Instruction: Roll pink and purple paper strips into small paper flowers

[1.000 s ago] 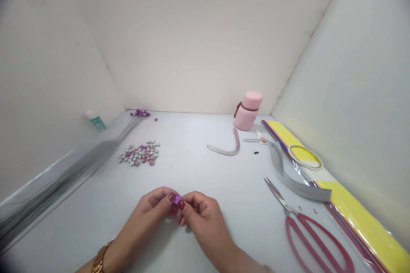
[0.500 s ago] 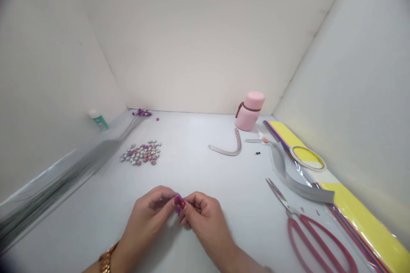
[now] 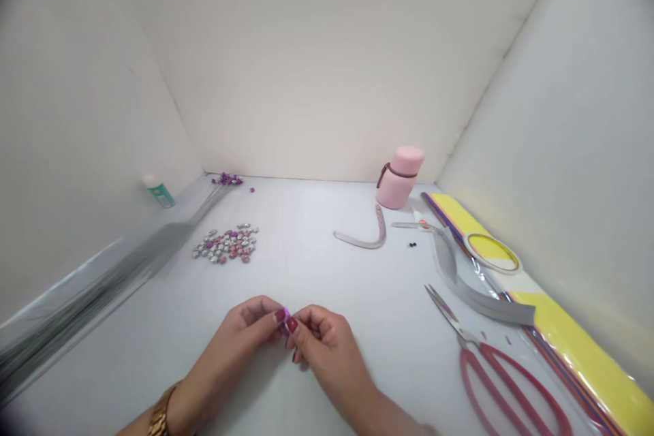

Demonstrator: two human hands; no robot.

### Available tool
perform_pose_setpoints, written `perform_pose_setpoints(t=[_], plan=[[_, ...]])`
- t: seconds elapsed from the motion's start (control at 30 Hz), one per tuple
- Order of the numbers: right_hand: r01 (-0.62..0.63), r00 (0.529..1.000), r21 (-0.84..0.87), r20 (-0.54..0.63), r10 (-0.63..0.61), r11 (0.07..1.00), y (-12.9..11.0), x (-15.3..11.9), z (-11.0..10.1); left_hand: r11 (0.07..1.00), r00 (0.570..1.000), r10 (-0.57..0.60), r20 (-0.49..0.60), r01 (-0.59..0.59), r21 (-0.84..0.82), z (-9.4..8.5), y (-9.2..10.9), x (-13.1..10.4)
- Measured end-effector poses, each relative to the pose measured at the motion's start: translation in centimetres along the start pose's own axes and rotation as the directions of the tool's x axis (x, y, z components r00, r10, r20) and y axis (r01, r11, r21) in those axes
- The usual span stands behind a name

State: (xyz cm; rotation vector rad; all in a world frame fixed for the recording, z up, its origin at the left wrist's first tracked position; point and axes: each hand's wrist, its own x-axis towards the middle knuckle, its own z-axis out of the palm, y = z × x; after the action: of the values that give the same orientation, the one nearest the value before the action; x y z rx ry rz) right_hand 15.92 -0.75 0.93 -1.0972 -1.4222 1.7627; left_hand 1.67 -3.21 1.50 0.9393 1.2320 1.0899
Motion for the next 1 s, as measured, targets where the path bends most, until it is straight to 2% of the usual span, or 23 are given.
perform_pose_setpoints(t=[0.17, 0.27, 0.4, 0.67, 0.9, 1.0], plan=[[-0.019, 0.999, 0.039, 0.028, 0.018, 0.999, -0.18, 0.08, -0.18, 0.998, 1.0, 0.008, 0.031, -0.006, -0.067, -0.08, 0.14, -0.1], [-0.069, 0.995, 0.124, 0.082, 0.059, 0.99, -0.3, 0.12, -0.33, 0.988, 0.995, -0.033, 0.094, 0.047, -0.149, -0.29, 0.1, -0.05], [-0.107, 0.991, 0.182, 0.104, 0.089, 0.977, -0.27, 0.12, -0.37, 0.982, 0.984, -0.069, 0.166, 0.096, -0.161, -0.43, -0.05, 0.0], [-0.097, 0.992, 0.176, 0.098, 0.08, 0.98, -0.35, 0.13, -0.16, 0.985, 0.996, -0.08, 0.026, 0.083, -0.154, 0.03, -0.39, 0.06], [-0.1, 0.992, 0.123, 0.089, 0.089, 0.987, 0.08, 0.27, -0.18, 0.996, 0.998, -0.068, -0.015, 0.067, -0.057, -0.2, -0.44, 0.17], [-0.09, 0.994, 0.117, 0.071, 0.082, 0.989, 0.24, 0.2, -0.14, 1.0, 0.999, -0.013, -0.034, 0.013, -0.003, -0.18, -0.49, 0.1]])
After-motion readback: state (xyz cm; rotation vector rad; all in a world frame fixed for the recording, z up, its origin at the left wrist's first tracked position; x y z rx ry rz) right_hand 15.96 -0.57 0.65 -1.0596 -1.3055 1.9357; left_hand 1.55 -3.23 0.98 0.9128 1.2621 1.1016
